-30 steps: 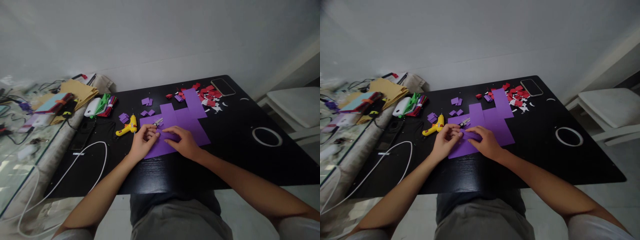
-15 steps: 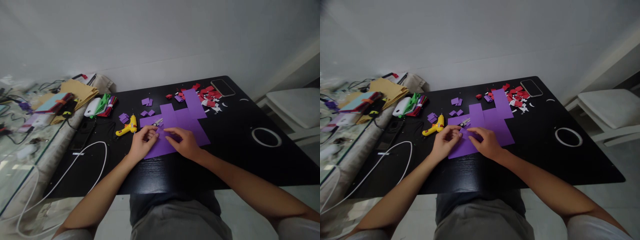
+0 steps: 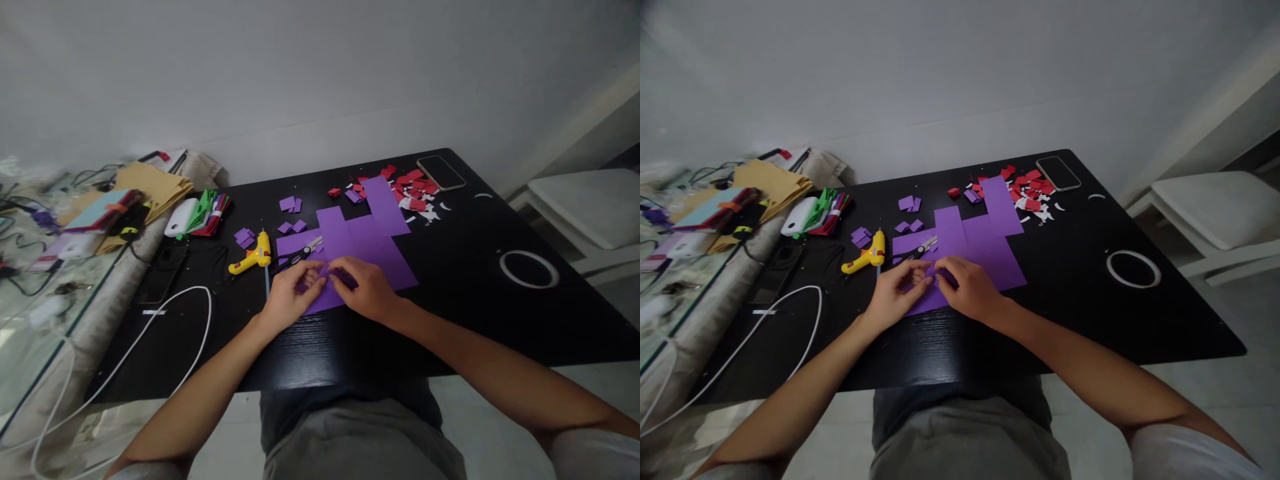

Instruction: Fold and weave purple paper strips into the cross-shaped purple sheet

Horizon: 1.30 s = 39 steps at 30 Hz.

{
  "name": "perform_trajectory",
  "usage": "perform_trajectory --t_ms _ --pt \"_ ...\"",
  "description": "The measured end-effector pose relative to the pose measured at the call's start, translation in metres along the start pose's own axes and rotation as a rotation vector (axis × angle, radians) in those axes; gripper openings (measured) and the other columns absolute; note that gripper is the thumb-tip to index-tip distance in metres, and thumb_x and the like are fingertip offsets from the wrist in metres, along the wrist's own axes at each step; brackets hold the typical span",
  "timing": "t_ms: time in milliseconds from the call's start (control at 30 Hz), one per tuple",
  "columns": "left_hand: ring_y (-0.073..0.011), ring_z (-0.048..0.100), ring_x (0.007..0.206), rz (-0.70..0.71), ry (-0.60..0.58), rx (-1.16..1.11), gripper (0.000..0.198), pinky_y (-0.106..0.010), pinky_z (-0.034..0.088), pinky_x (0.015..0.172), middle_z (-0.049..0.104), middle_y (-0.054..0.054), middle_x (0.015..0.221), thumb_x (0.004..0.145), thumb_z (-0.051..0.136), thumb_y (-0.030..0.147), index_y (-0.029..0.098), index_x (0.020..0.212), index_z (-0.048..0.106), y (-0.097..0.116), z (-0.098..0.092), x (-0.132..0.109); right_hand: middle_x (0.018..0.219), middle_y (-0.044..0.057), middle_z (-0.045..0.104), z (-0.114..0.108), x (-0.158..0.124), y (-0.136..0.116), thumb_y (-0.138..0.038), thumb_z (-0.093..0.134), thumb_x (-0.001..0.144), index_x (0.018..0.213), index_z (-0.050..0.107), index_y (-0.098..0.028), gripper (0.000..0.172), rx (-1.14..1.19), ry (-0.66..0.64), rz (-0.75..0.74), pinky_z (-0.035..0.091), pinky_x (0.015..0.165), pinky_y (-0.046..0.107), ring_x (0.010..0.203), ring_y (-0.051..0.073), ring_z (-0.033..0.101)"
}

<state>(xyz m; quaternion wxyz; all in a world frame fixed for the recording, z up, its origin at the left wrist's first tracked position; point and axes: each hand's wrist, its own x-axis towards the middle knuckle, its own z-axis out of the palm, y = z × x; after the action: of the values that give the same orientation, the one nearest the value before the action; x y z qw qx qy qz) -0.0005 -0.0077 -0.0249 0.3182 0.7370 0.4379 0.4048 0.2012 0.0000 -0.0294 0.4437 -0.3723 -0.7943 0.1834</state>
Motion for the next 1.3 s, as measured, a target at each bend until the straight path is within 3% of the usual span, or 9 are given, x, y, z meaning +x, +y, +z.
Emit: perform_trajectory --t_ms 133,333,600,800,933,1167,1300 --pt "-0.0127 0.066 0.073 0.068 0.021 0.061 0.026 -0.025 0.056 0.071 0.07 -0.003 0.083 0.092 0.071 0.027 0.016 0.115 0.07 0.003 -0.001 0.001 0.093 0.006 0.074 0.0 0.0 0.0 -0.013 0.058 0.093 0.097 0.062 -0.022 0.011 -0.004 0.001 -0.016 0.058 0.08 0.034 0.088 0.021 0.073" --pt "-0.0128 0.064 0.072 0.158 0.002 0.127 0.021 -0.025 0.054 0.069 0.068 -0.002 0.081 0.094 0.066 0.023 0.018 0.114 0.072 0.01 -0.005 0.002 0.082 0.003 0.073 -0.003 0.002 -0.004 -0.016 0.061 0.092 0.09 0.063 -0.021 0.006 0.029 -0.004 0.045 0.057 0.071 0.03 0.074 0.017 0.072" --pt "-0.0144 0.061 0.074 0.174 -0.042 0.159 0.02 -0.027 0.051 0.068 0.064 -0.003 0.083 0.096 0.059 0.02 0.02 0.111 0.073 0.017 -0.008 0.002 0.077 0.001 0.075 -0.009 0.008 -0.012 -0.021 0.069 0.084 0.085 0.064 -0.021 0.005 0.386 -0.073 0.378 0.059 0.067 0.028 0.069 0.016 0.073" --pt "-0.0163 0.063 0.082 0.195 -0.031 0.149 0.014 -0.03 0.054 0.077 0.067 -0.005 0.09 0.095 0.058 0.016 0.019 0.104 0.068 0.021 -0.009 0.003 0.079 0.003 0.077 -0.007 0.01 -0.005 -0.024 0.072 0.081 0.092 0.069 -0.02 0.012 0.486 -0.114 0.498 0.059 0.068 0.029 0.072 0.017 0.074" --pt "-0.0207 0.063 0.102 0.269 -0.056 0.181 0.021 -0.036 0.054 0.089 0.063 -0.009 0.106 0.093 0.053 0.01 0.02 0.101 0.071 0.023 -0.014 0.003 0.08 0.004 0.077 -0.005 0.01 -0.002 -0.025 0.073 0.079 0.087 0.071 -0.018 0.01 0.526 -0.126 0.537 0.06 0.072 0.031 0.074 0.018 0.075" --pt "-0.022 0.062 0.101 0.381 -0.153 0.24 0.03 -0.041 0.051 0.092 0.063 -0.007 0.105 0.086 0.056 0.007 0.024 0.102 0.075 0.024 -0.015 0.0 0.079 0.004 0.077 -0.002 0.008 0.001 -0.025 0.075 0.078 0.084 0.07 -0.019 0.01 0.541 -0.133 0.553 0.062 0.073 0.033 0.073 0.018 0.075" --pt "-0.0221 0.062 0.099 0.346 -0.083 0.253 0.026 -0.04 0.051 0.089 0.064 -0.007 0.103 0.088 0.056 0.009 0.022 0.103 0.073 0.023 -0.014 0.001 0.079 0.003 0.075 -0.002 0.008 0.004 -0.025 0.075 0.077 0.086 0.069 -0.019 0.012 0.517 -0.11 0.535 0.062 0.075 0.033 0.074 0.017 0.074"
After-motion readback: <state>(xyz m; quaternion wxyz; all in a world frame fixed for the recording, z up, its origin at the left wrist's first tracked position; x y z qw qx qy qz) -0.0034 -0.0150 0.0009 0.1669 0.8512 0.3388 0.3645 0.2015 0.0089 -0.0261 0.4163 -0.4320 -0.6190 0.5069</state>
